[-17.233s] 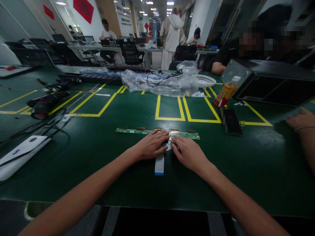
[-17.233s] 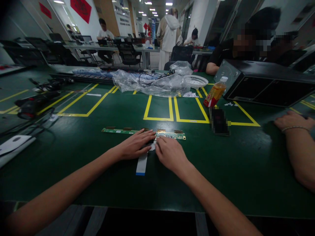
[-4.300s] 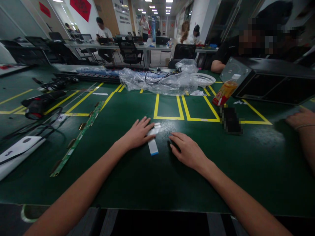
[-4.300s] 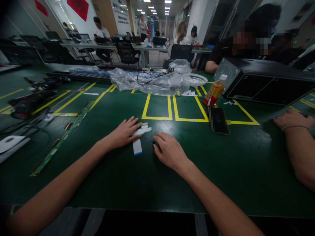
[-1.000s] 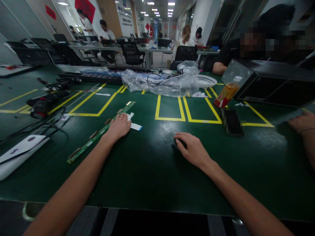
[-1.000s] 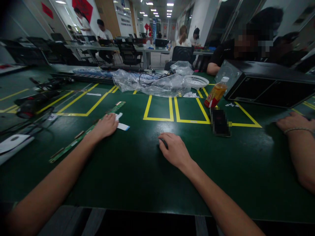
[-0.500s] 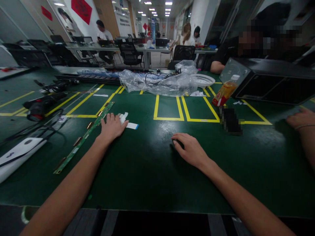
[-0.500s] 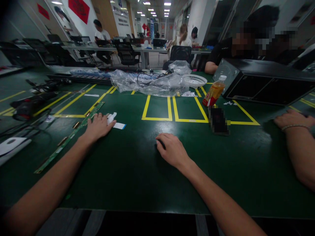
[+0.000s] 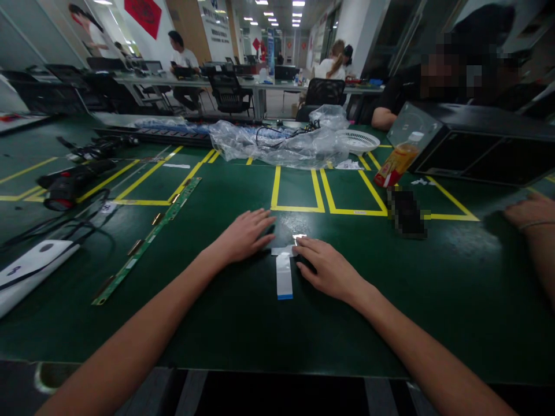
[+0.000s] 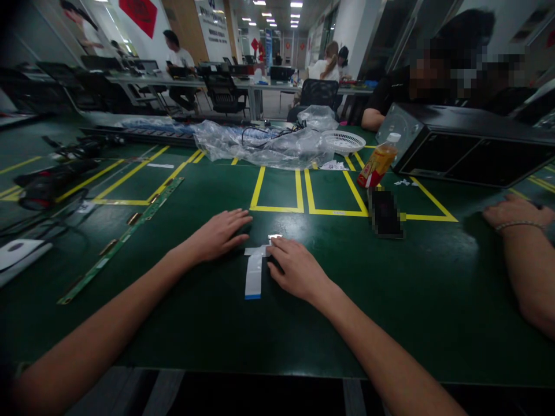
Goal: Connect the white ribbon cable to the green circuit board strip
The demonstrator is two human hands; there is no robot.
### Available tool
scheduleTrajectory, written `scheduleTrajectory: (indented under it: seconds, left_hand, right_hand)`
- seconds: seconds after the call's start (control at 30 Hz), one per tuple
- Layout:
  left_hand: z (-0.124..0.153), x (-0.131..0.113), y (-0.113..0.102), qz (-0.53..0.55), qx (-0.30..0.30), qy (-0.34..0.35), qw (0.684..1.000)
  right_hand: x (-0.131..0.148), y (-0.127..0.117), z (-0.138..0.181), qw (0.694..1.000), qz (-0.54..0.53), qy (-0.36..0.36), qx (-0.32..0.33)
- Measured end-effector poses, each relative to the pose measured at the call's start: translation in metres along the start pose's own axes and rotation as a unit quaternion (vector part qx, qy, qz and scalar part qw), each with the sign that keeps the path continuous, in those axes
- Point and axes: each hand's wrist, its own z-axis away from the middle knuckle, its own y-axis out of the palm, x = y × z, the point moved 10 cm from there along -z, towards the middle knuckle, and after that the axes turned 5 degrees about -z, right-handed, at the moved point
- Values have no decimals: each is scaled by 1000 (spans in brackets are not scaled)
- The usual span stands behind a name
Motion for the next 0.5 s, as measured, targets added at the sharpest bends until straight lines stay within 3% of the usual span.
scheduleTrajectory:
  seconds: [0.07, 0.13, 0.23, 0.33, 0.5]
  left_hand:
    - [13, 60, -4, -41, -17, -134, 990]
    - [39, 121, -4, -68, -22, -275, 959]
    - [80, 186, 9, -53, 4, -427, 903]
    - [96, 208, 23, -28, 26, -479, 877]
    - [87, 208, 27, -19, 22, -467, 884]
  right_hand:
    - [-2, -1, 0, 1000, 4, 6, 1]
    - [-4, -1, 1, 1000, 8, 11, 2]
    - [-7, 2, 2, 1000, 12, 15, 11]
    - [-9, 2, 3, 999, 19, 26, 12]
    - [-8, 2, 4, 999, 19, 29, 7]
